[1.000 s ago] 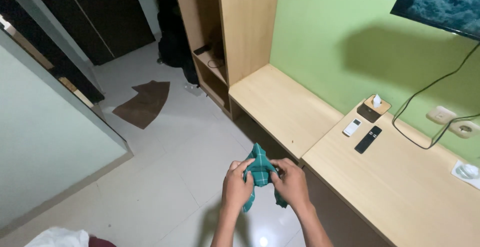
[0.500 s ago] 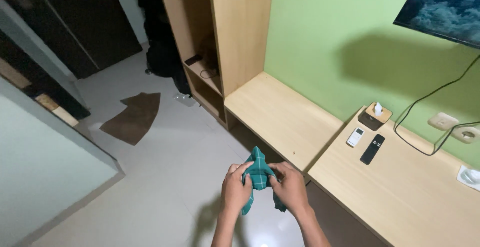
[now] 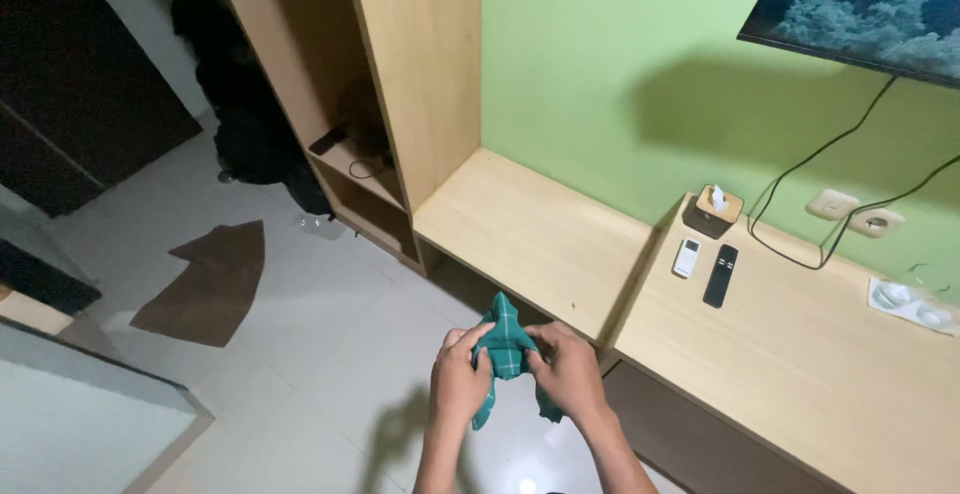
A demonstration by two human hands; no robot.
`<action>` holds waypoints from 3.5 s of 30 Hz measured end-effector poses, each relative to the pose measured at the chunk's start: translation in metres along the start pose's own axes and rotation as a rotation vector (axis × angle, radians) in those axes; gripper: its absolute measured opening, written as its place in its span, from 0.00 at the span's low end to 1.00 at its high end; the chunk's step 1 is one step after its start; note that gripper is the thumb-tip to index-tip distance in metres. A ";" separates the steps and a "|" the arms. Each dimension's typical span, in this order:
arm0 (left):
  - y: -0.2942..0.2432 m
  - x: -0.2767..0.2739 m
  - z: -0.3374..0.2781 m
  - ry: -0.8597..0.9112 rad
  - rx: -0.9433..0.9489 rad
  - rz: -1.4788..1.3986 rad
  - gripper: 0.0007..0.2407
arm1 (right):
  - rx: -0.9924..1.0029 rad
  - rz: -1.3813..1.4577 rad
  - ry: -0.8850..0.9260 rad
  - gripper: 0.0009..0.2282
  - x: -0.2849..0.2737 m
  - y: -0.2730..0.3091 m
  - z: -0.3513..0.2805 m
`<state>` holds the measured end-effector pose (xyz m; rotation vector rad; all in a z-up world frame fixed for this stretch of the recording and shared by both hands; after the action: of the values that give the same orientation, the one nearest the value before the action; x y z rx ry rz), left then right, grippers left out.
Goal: The person wipes a wooden bedside table with a green cloth, then moves to wipe the bed frame and headboard area. Finally, the person walks to a desk and places the cloth on the surface.
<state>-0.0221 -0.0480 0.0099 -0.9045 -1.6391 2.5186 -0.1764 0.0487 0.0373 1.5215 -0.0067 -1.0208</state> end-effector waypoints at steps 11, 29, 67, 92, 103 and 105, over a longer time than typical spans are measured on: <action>0.007 0.020 0.050 0.015 0.028 -0.012 0.16 | 0.009 0.012 0.016 0.14 -0.005 -0.005 0.055; 0.044 0.029 0.132 -0.091 0.024 0.009 0.16 | -0.086 0.000 0.089 0.14 0.028 -0.013 0.162; 0.104 -0.011 0.315 0.096 0.056 -0.085 0.14 | -0.014 -0.057 -0.074 0.13 0.100 0.029 0.302; 0.128 0.025 0.442 0.278 0.146 -0.091 0.14 | 0.211 -0.067 -0.203 0.13 0.109 0.018 0.400; 0.141 0.026 0.486 0.470 0.192 -0.125 0.14 | 0.346 -0.103 -0.343 0.14 0.126 0.033 0.411; 0.142 0.030 0.492 0.492 0.187 -0.136 0.14 | 0.371 -0.090 -0.335 0.14 0.128 0.030 0.412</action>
<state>-0.2331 -0.5150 0.0187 -1.2167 -1.2458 2.0894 -0.3240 -0.3572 0.0417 1.6731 -0.3848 -1.3941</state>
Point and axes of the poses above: each hand's wrist, its own z-axis towards the middle knuckle, its own x-axis out of the palm, y = z × x, the point moved 5 cm from there along z, towards the middle knuckle, and after that the axes turned 7 degrees about x, right-handed, at the moved point
